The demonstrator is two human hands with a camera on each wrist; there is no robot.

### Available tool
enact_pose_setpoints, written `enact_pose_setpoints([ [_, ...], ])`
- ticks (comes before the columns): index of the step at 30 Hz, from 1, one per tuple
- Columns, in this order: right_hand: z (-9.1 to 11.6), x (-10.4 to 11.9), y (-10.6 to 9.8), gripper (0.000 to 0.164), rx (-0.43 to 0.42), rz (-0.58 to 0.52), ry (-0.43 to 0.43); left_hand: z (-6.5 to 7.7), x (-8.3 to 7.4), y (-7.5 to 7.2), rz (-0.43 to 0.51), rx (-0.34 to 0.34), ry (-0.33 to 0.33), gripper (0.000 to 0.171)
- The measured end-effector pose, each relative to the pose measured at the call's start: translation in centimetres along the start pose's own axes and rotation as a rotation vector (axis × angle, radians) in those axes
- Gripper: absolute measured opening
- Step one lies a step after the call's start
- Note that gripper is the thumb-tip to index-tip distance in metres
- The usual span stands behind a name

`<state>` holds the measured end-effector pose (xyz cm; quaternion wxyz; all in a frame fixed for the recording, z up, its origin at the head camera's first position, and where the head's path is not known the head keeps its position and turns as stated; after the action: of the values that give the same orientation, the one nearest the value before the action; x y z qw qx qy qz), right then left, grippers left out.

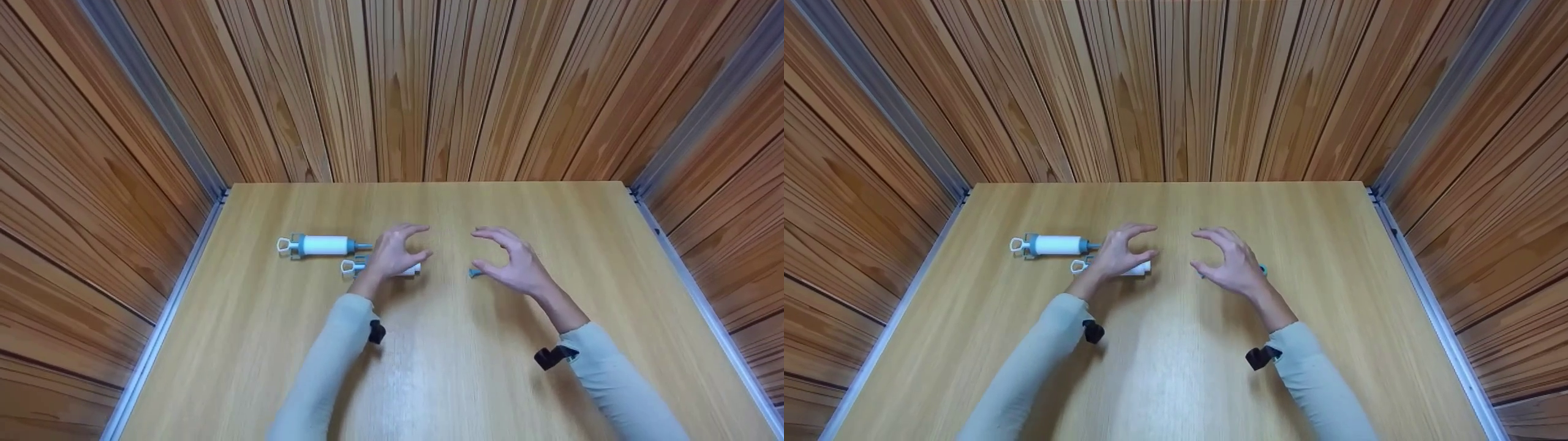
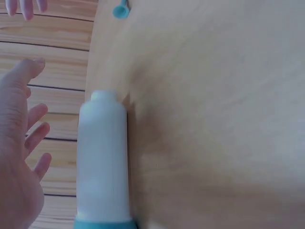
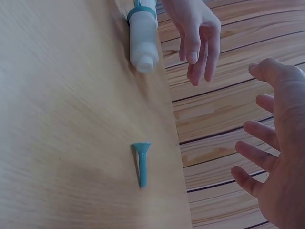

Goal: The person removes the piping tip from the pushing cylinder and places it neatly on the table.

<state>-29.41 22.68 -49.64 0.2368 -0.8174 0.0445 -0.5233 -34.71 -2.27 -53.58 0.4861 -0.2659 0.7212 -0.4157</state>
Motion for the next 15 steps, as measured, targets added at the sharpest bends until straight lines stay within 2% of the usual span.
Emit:
enact_pose_setpoints([
  [7,-0.2,1.3,1.0,0.062,0.02,-0.025,-0.068,0.1,1.8,-1.4,-0.018,-0.031,0.013,0.054],
  [15,-0.3,2.2,1.8,0.066,0.028,-0.09,-0.099,0.7,4.2,-2.6,-0.029,-0.051,-0.038,0.053],
])
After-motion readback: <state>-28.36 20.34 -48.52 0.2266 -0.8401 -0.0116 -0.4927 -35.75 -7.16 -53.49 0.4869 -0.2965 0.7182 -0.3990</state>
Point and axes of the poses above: each hand's wrist, its own z-axis away from the middle knuckle, its own y-axis out of the palm, x = y × z, the point moved 7 cm from there along -z, towards the middle knuckle, and after that the axes turned 14 degrees about -z, right-handed, at the moved point
